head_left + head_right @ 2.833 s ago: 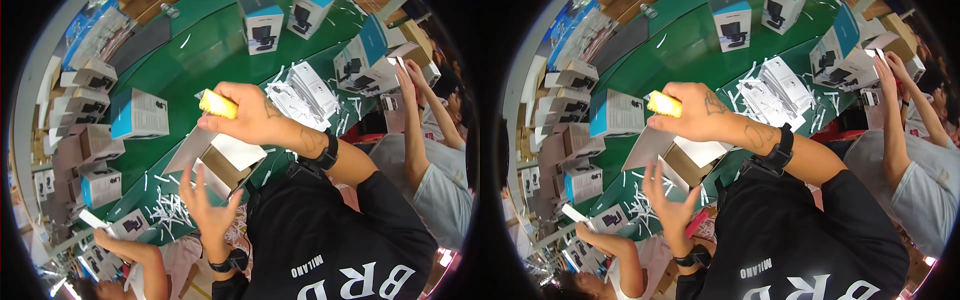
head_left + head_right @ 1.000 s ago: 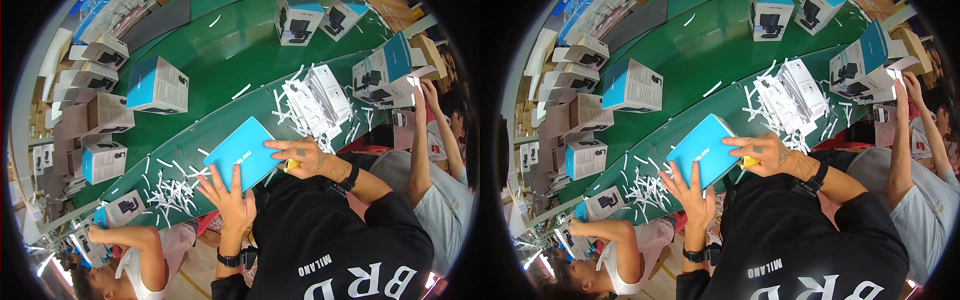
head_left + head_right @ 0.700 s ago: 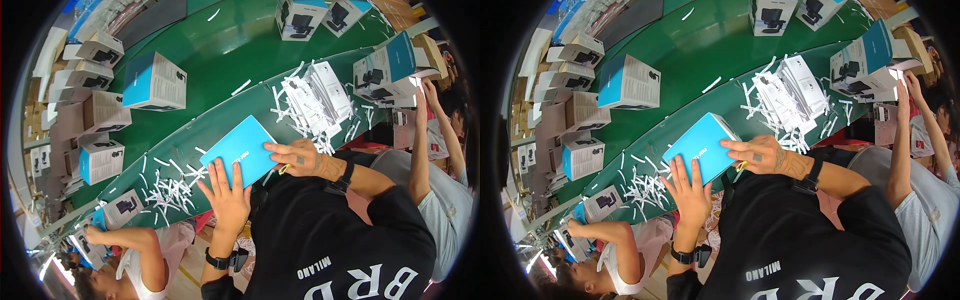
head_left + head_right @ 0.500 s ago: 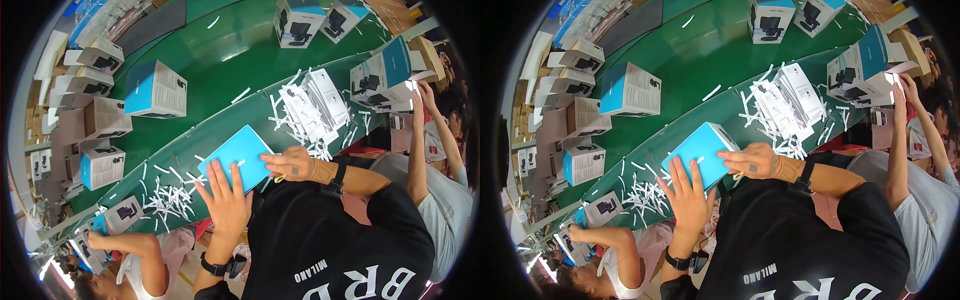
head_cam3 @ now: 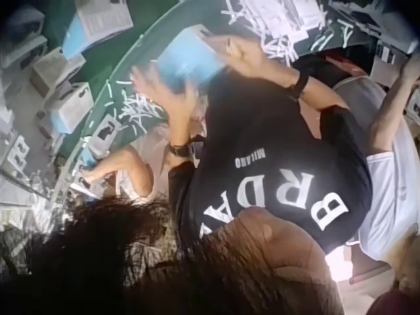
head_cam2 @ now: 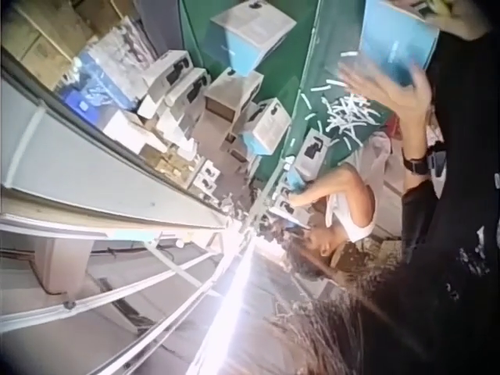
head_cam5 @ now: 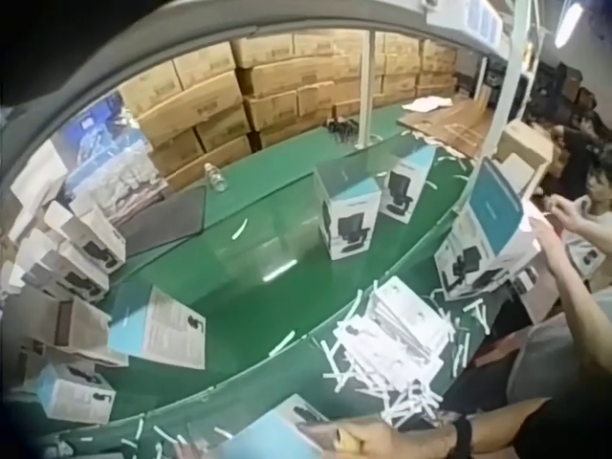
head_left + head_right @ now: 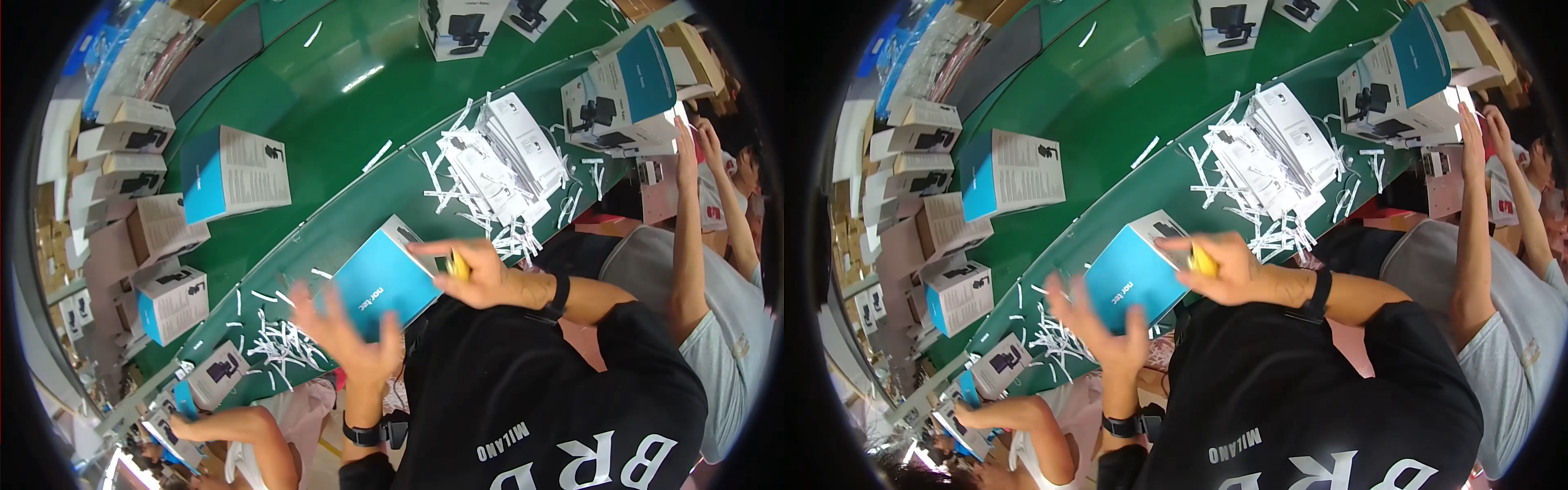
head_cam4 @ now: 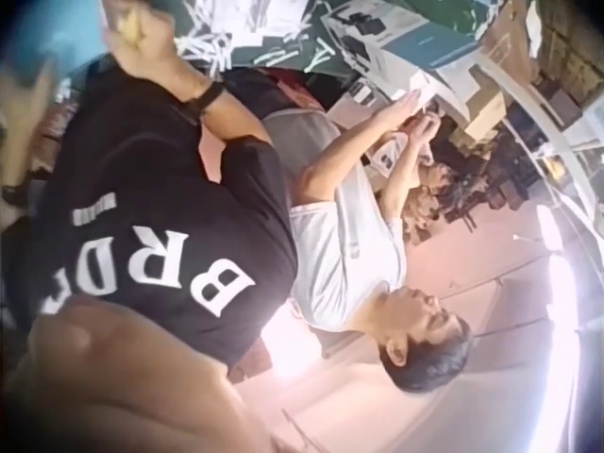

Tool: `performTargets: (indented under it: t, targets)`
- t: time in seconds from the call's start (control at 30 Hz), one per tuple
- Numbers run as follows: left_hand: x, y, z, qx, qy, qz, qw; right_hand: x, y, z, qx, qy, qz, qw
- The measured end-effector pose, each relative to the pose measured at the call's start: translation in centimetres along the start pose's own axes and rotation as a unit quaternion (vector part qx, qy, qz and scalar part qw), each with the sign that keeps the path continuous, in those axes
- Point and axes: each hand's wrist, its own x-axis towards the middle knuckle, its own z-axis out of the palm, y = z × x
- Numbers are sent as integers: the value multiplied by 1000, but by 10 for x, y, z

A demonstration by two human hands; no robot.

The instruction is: The person packages items by placing a manual into a white box, closing it, and sliding it into a blue sleeve before using a yellow tool to apply a white sticker. This process is repeated multiple times as the person sets each completed package aside on the table.

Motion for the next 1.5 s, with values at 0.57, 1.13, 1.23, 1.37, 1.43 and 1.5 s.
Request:
performTargets:
  t: [0.57, 1.13, 1.23, 1.37, 1.43, 1.5]
  targets:
    - [-18, -37, 42, -419, 116, -353, 828, 41, 40, 61, 194, 116, 332, 916]
    - [14, -10, 7, 105, -95, 81, 987, 57, 15, 1, -36, -193, -24, 980]
    - [16, -6, 6, 88, -93, 80, 989, 66, 5, -10, -101, -262, -50, 959]
    - [15, -23, -21, 60, -160, 120, 978, 70, -1, -11, -153, -306, -88, 935]
    - [19, -35, -38, 63, -167, 132, 975, 68, 0, -9, -145, -290, -111, 940]
    - [24, -44, -52, 59, -189, 155, 968, 64, -4, -9, -148, -283, -110, 941]
